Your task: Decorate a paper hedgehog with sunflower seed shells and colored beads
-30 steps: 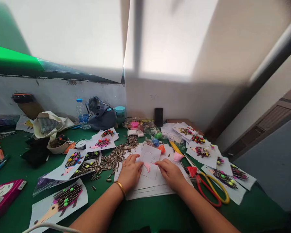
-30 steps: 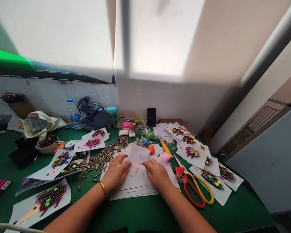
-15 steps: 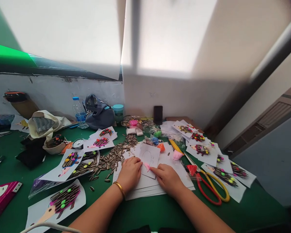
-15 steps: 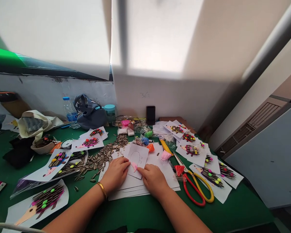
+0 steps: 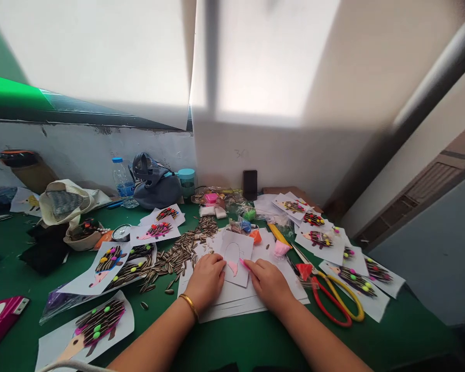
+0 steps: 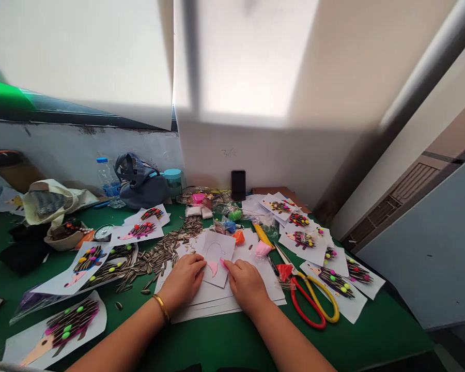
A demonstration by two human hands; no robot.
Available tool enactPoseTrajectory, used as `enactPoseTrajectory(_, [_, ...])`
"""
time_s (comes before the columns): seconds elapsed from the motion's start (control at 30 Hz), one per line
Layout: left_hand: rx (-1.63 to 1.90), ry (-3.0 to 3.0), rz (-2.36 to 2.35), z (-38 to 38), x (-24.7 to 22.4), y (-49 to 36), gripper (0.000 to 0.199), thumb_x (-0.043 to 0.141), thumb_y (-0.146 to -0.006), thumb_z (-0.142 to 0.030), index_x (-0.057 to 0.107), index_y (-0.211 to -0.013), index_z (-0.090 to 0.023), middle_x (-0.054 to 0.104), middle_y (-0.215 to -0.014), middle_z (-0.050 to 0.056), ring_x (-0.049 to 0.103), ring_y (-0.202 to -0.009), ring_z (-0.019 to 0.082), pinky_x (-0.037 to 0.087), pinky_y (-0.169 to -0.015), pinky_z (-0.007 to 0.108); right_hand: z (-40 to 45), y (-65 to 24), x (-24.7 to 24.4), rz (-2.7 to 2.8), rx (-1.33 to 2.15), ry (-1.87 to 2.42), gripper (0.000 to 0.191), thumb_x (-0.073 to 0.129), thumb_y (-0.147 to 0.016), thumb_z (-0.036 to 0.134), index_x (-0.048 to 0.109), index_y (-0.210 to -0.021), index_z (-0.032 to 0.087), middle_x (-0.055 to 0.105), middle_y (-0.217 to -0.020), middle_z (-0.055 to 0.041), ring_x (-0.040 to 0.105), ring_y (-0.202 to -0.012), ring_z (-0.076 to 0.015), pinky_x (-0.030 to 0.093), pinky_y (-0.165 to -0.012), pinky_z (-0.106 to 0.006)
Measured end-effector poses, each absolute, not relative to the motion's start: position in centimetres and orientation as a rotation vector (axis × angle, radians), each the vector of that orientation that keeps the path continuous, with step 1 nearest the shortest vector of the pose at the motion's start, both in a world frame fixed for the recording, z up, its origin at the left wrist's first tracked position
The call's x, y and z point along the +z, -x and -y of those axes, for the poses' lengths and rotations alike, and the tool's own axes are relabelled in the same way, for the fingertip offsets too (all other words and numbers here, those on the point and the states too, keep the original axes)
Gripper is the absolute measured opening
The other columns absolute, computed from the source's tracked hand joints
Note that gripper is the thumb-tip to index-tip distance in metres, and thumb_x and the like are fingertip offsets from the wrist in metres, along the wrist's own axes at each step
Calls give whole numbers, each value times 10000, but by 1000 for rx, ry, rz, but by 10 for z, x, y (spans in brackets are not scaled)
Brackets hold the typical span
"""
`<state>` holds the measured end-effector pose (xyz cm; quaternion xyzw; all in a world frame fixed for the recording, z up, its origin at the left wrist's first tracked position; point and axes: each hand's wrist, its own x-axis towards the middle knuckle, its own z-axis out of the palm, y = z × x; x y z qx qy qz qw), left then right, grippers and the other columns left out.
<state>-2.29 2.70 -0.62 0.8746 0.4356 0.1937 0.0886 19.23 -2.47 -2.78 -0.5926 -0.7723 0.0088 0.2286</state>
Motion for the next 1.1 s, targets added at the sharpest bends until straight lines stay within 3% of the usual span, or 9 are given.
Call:
enactPoseTrajectory(0.2, [655, -2598, -1251, -24, -5, 21, 262, 537, -821, -136, 676, -1030, -212, 646, -1040, 80, 586, -964, 219, 478, -886, 387, 22, -193, -28, 2108, -27, 1764, 431, 482, -874, 108, 604, -1250, 281, 608, -864, -48, 559, -818, -189, 386, -715, -283])
enactPoseTrajectory(0.33, [624, -2600, -1320, -26, 0, 23, 187, 526, -841, -161, 702, -875, -217, 668, -918, 56, 601, -906, 216, 470, -906, 417, 21, -197, -26, 2078, -16, 1807, 429, 485, -878, 102, 612, -1240, 293, 609, -878, -47, 561, -845, -189, 385, -735, -279])
enactPoseTrajectory(0.4, [637, -2607, -1407, -29, 0, 24, 193, 544, -831, -174, 705, -916, -237, 668, -1041, 63, 591, -1017, 240, 402, -1009, 481, 21, -198, -25, 2066, -9, 1815, 429, 480, -883, 98, 616, -1237, 300, 607, -877, -43, 562, -850, -186, 389, -741, -277])
enactPoseTrajectory(0.53, [546, -2636, -1409, -33, -5, 25, 445, 512, -818, -133, 593, -1231, -276, 503, -1415, 67, 407, -1334, 274, 161, -1141, 598, 18, -198, -24, 2075, -26, 1805, 425, 496, -872, 84, 637, -1209, 302, 604, -882, -40, 569, -825, -175, 396, -724, -266])
enactPoseTrajectory(0.73, [351, -2701, -1273, -29, -9, 25, 410, 475, -876, -222, 550, -1276, -269, 531, -1400, 57, 386, -1360, 261, 37, -1145, 634, 18, -198, -22, 2058, -71, 1794, 356, 505, -868, 110, 673, -1149, 249, 601, -866, -55, 567, -799, -183, 404, -699, -275])
enactPoseTrajectory(0.9, [351, -2746, -1340, -20, -4, 25, 410, 553, -861, -371, 558, -1252, -248, 549, -1370, 93, 405, -1335, 291, 35, -1149, 620, 29, -196, -19, 2070, 64, 1698, 392, 483, -871, 135, 629, -1218, 245, 594, -852, -43, 570, -791, -173, 417, -694, -265])
enactPoseTrajectory(1.1, [323, -2733, -1392, -15, 1, 21, 393, 569, -855, -376, 575, -1216, -220, 568, -1333, 113, 437, -1301, 295, 68, -1152, 604, 35, -190, -22, 2134, 134, 1639, 392, 489, -864, 139, 634, -1202, 274, 583, -841, -32, 563, -784, -167, 402, -670, -257])
